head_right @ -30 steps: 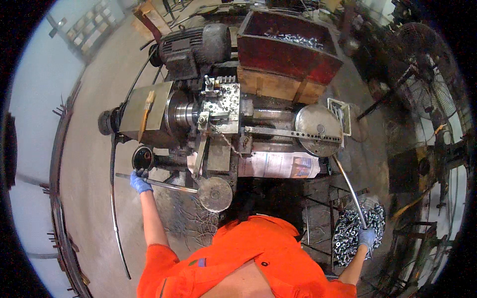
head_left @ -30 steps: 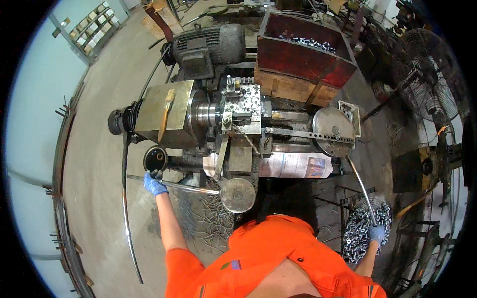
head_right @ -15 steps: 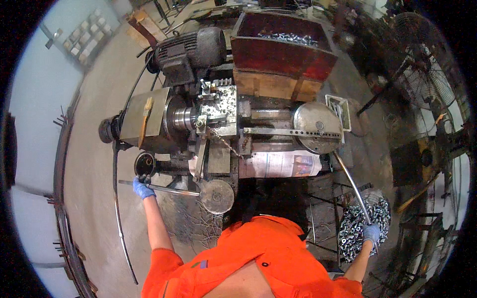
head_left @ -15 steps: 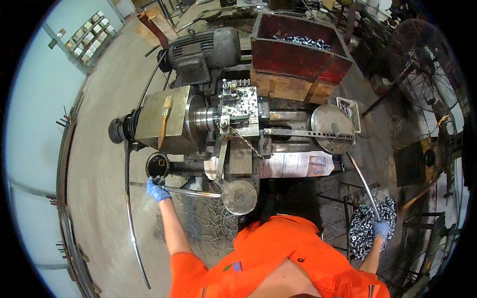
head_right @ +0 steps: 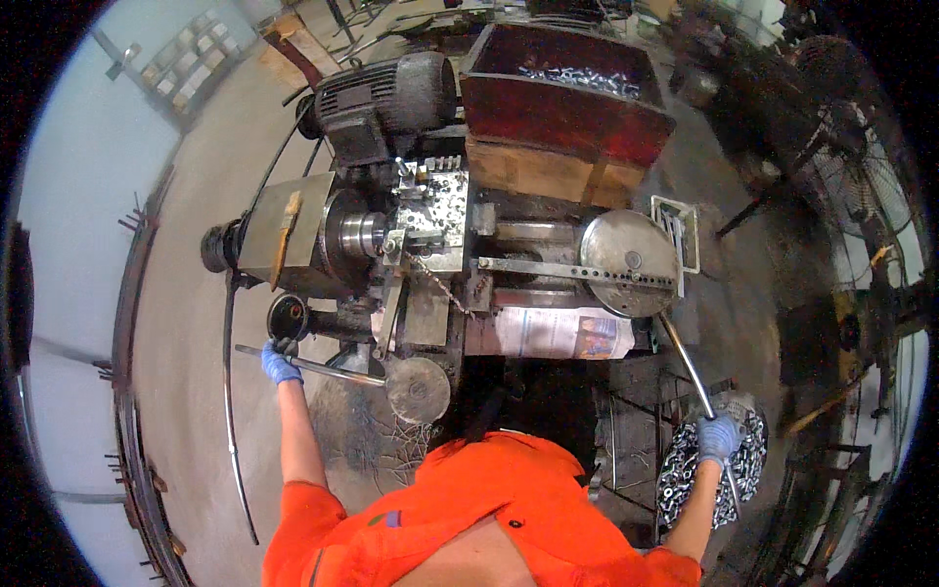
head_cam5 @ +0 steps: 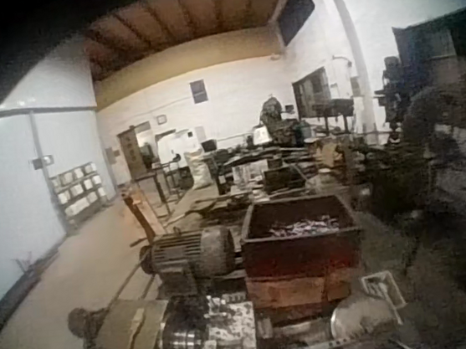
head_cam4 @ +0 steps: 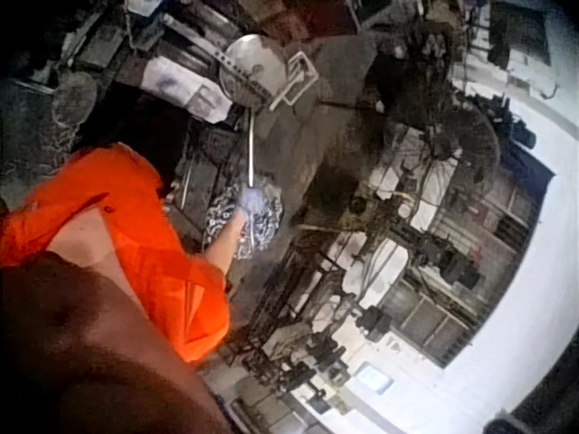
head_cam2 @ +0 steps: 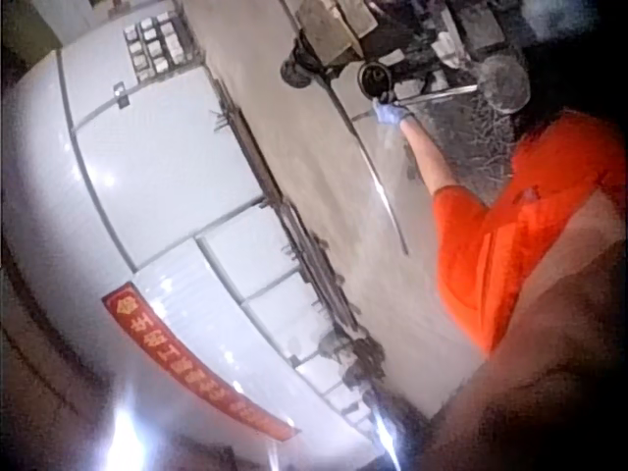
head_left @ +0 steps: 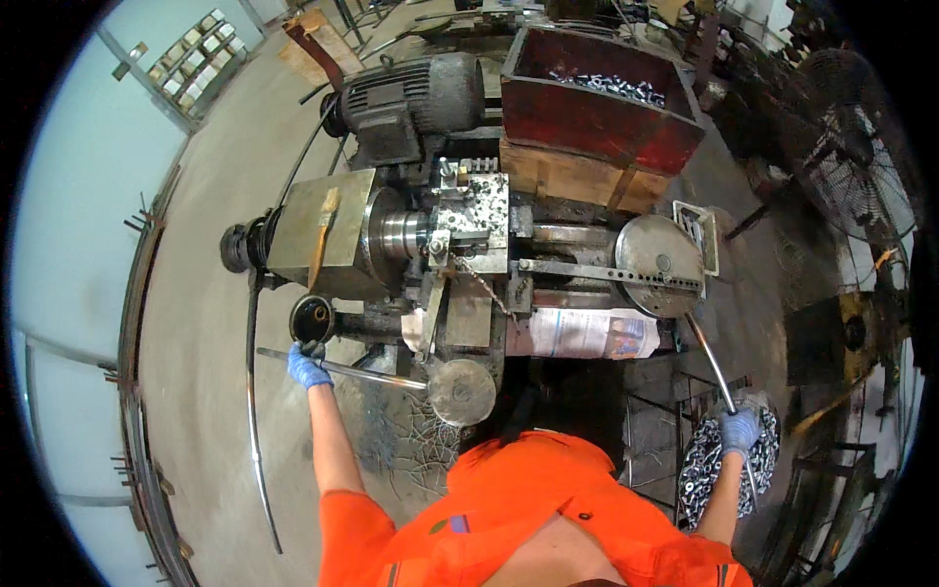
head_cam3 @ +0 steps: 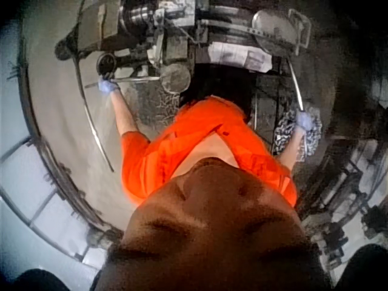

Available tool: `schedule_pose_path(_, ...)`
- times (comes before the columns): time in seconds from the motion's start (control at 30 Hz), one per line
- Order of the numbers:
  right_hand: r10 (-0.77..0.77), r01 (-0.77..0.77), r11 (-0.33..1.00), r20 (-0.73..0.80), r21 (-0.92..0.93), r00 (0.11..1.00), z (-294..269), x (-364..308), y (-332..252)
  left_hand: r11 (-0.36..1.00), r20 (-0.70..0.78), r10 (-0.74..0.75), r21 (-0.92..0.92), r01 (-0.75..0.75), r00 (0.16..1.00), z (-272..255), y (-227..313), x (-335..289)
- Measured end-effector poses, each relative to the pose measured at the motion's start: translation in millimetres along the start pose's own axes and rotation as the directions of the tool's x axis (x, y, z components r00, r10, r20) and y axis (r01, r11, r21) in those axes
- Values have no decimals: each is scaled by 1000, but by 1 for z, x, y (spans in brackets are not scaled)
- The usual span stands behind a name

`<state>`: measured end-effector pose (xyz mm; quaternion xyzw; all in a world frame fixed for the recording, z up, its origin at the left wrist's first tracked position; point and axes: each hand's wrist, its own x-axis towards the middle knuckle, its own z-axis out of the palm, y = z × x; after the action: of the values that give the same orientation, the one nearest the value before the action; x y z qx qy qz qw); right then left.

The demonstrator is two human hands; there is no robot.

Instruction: The person uses a metal lathe to process cylindrical metal pieces, applying a tool to the rotating part, occasionally brushing away debris, and then moving the finished piece into a storage bin.

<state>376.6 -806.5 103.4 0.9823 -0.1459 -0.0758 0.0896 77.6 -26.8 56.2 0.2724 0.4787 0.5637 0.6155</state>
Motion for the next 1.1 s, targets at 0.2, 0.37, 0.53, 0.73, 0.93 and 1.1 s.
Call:
schedule_pose_path(0.2, 27, -29, 999, -59, -23, 998, -21, 77, -3, 997, -15, -53, 50, 54, 998, -20, -3, 18)
schedule_pose_path(0.37, 46, -61, 980, -86, -188, 995, -76, 156, -50, 998, -59, 4, 68, 0, 998, -3, -9, -7)
schedule_pose_path(0.53, 12, -65, 975, -243, -214, 970, -85, 212, -121, 995, -32, -22, 94, 25, 999, 0, -19, -2)
schedule_pose_path(0.73, -212, 197, 977, -259, -81, 942, -88, 171, -175, 988, -37, -38, 148, 43, 999, -14, -15, -4)
schedule_pose_path(0.93, -308, 454, 832, -414, 320, 856, -52, 123, -126, 990, 89, -106, 106, 96, 990, -70, -10, 18)
schedule_pose_path(1.1, -388, 542, 459, -390, 704, 835, -46, 73, -137, 363, 446, -45, 841, -401, 894, -117, -74, 39)
